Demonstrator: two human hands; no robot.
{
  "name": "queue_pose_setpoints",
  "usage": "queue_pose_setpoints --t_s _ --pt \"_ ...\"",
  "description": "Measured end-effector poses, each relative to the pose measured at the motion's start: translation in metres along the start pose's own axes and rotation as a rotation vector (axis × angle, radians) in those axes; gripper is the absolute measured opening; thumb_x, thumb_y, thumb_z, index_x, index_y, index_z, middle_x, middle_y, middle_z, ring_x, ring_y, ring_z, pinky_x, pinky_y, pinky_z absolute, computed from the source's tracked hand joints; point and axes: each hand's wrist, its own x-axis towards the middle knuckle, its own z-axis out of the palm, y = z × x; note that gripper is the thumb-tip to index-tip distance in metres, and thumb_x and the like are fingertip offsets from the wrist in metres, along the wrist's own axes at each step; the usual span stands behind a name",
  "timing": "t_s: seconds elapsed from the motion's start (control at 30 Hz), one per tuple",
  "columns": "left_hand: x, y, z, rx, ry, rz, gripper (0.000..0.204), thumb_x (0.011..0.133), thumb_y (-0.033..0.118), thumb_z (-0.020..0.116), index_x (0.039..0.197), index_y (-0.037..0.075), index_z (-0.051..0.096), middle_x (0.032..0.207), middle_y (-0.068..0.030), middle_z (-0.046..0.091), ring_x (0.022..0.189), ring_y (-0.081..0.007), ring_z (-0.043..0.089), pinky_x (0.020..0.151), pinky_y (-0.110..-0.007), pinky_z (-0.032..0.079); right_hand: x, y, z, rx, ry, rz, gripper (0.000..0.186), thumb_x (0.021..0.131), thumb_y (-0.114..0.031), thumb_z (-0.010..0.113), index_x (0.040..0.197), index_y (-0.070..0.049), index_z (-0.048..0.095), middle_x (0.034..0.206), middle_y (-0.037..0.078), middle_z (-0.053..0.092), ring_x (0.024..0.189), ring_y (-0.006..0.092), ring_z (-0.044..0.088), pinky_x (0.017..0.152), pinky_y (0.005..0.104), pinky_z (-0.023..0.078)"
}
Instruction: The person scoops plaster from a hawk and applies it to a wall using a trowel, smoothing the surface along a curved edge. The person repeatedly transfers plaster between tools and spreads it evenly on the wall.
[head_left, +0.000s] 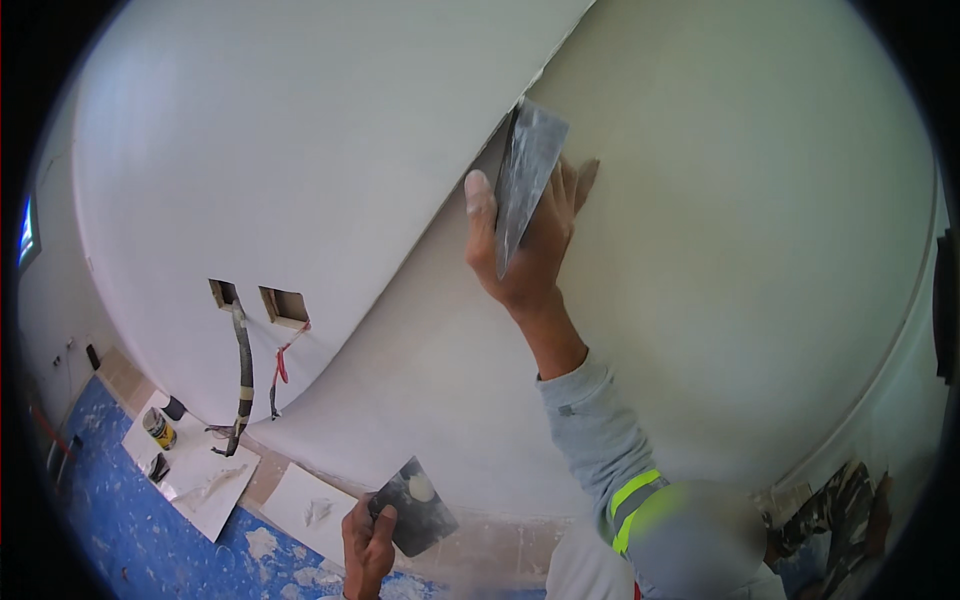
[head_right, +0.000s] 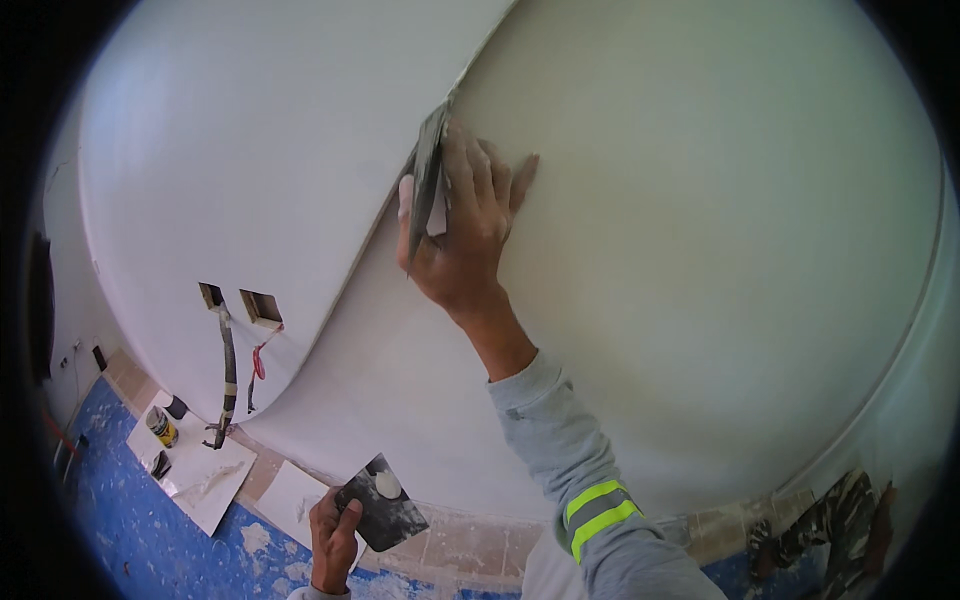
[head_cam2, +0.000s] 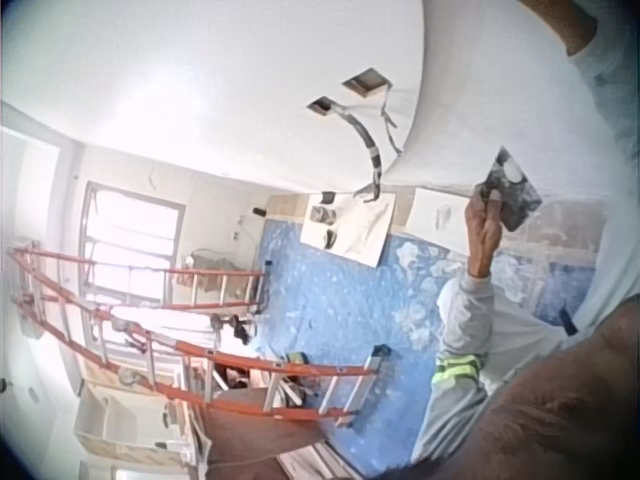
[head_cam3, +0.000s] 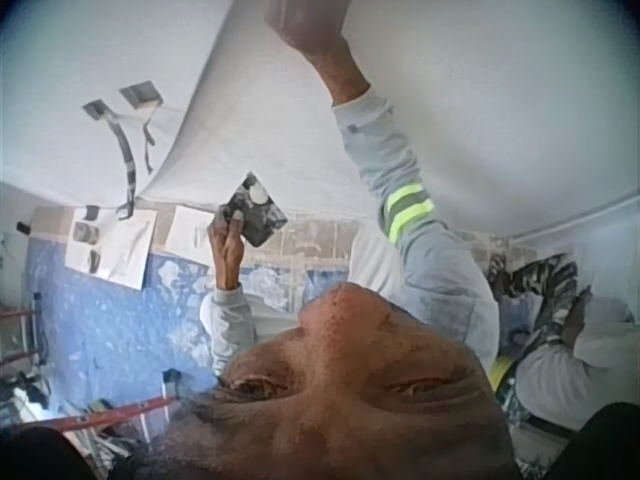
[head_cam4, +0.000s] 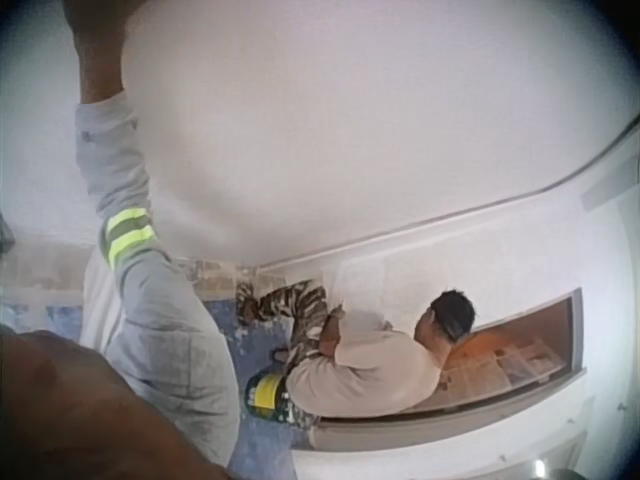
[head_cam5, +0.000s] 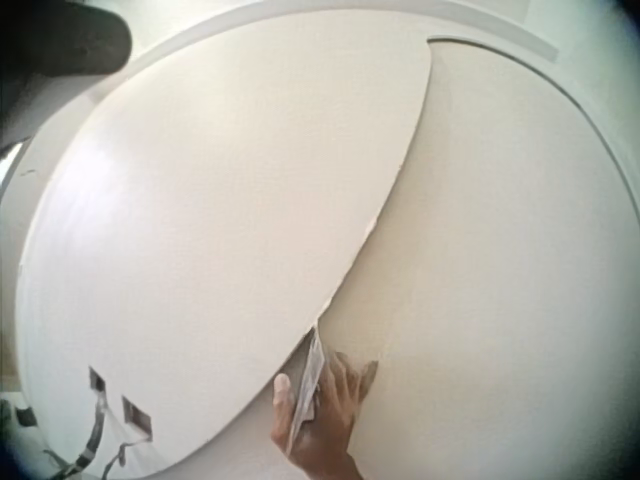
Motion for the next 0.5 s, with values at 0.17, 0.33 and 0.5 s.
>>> queue_pose_setpoints --t_s 0.17,0.33,0.5 --pt "0.004 -0.005 -0.001 -0.043 -0.023 -0.030 0.027 0.090 0.013 0.058 0.108 -0.007 0.063 0.082 -0.0095 0.065 0.076 -0.0164 0.055 0.072 -0.031 0.045 -0.031 -0.016 -0.015 -0.064 -0.104 -0.018 0.060 0.088 -0.029 0.061 0.136 0.006 0.052 0.124 0.022 0.061 0.114 0.0425 0.055 0.113 0.0673 0.013" --pt "0.006 -0.023 0.001 -0.491 -0.059 -0.266 0.036 0.092 0.011 0.051 0.119 -0.010 0.059 0.105 -0.0149 0.068 0.097 -0.0230 0.065 0.091 -0.034 0.050 -0.109 -0.045 -0.059 0.349 -0.504 0.058 0.059 0.088 -0.031 0.054 0.135 0.005 0.054 0.121 0.022 0.064 0.093 0.0377 0.062 0.109 0.0602 0.031" --pt "0.009 -0.031 -0.005 -0.482 -0.082 -0.285 0.038 0.092 0.008 0.047 0.124 -0.010 0.055 0.112 -0.0167 0.066 0.102 -0.0254 0.065 0.096 -0.035 0.049 -0.061 0.001 -0.085 0.251 -0.316 0.122 0.029 0.093 -0.012 0.054 0.113 0.007 0.064 0.111 0.019 0.068 0.085 0.0295 0.065 0.112 0.0535 0.032"
